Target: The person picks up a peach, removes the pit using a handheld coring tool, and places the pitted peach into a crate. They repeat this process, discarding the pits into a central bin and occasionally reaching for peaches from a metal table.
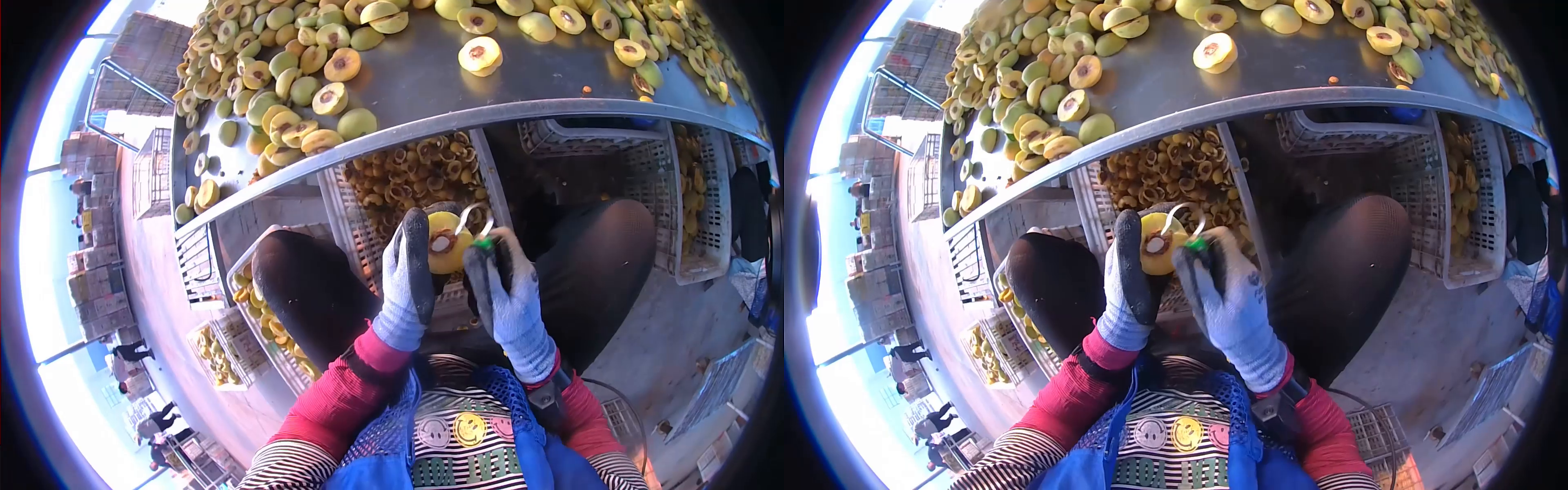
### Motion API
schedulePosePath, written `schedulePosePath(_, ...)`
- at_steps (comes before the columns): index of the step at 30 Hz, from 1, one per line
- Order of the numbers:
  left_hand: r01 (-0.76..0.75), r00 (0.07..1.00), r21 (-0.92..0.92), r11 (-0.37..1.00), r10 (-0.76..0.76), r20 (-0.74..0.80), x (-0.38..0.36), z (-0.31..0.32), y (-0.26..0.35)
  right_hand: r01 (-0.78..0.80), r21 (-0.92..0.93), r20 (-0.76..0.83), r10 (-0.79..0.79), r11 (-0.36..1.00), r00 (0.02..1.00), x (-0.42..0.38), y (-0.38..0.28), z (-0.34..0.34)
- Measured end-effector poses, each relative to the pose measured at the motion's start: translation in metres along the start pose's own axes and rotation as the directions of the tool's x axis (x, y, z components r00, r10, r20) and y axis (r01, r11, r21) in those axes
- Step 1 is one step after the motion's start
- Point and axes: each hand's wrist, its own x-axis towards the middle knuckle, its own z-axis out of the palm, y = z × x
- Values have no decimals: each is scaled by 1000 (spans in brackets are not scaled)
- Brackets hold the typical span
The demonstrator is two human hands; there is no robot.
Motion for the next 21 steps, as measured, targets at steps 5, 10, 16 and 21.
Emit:
schedulePosePath(5, -101, 994, 110, 989, 105, -29, -9, -3, 0, 147, -285, 139, -111, 947, 984, -16, 8, 1)
schedulePosePath(10, -125, 989, 221, 967, 139, -46, -18, -3, 3, 273, -409, 168, -223, 870, 960, -26, 0, 2)
schedulePosePath(16, -230, 963, 453, 861, 269, -23, -23, -6, -1, 326, -513, 204, -256, 794, 945, -37, 14, 3)
schedulePosePath(21, -304, 951, 468, 830, 298, 89, -25, -8, 5, 457, -368, 140, -437, 810, 888, -49, 34, 12)
